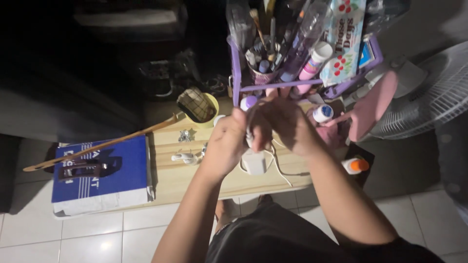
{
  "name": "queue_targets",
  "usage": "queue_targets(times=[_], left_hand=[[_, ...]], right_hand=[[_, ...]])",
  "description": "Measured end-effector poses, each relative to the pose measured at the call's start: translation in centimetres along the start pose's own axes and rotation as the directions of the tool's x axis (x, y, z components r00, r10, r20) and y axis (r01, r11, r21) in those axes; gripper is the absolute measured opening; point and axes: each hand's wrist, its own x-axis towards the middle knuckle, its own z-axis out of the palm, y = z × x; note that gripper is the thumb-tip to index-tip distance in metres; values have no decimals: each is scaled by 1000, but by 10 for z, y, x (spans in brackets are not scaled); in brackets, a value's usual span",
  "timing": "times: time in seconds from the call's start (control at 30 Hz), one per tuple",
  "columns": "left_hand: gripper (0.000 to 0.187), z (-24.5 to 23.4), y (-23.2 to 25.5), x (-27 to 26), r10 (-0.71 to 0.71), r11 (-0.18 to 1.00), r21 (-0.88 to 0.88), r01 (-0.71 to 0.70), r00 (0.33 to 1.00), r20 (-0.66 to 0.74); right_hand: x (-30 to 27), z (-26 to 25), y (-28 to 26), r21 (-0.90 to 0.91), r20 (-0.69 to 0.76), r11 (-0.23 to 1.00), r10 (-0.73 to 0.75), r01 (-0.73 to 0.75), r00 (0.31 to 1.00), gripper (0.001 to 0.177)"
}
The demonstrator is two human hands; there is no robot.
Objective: The person straightens pillows on a couch and organizes various items on a desk.
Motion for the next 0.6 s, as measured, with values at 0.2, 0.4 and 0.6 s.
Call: queue_targets(times=[0.2, 0.4, 0.6], left_hand=[[61, -7, 5, 1, -89, 989, 75, 126, 921, -378], [54, -22, -1, 7, -126, 980, -201, 2, 784, -608], [56, -28, 6, 17, -102, 970, -214, -112, 613, -783]], right_hand=[[10, 13, 19, -232, -44, 970, 71, -79, 997, 24], [13, 24, 16, -423, -127, 905, -1, -53, 992, 44], [30, 82, -43, -776, 231, 555, -191, 299, 954, 93]])
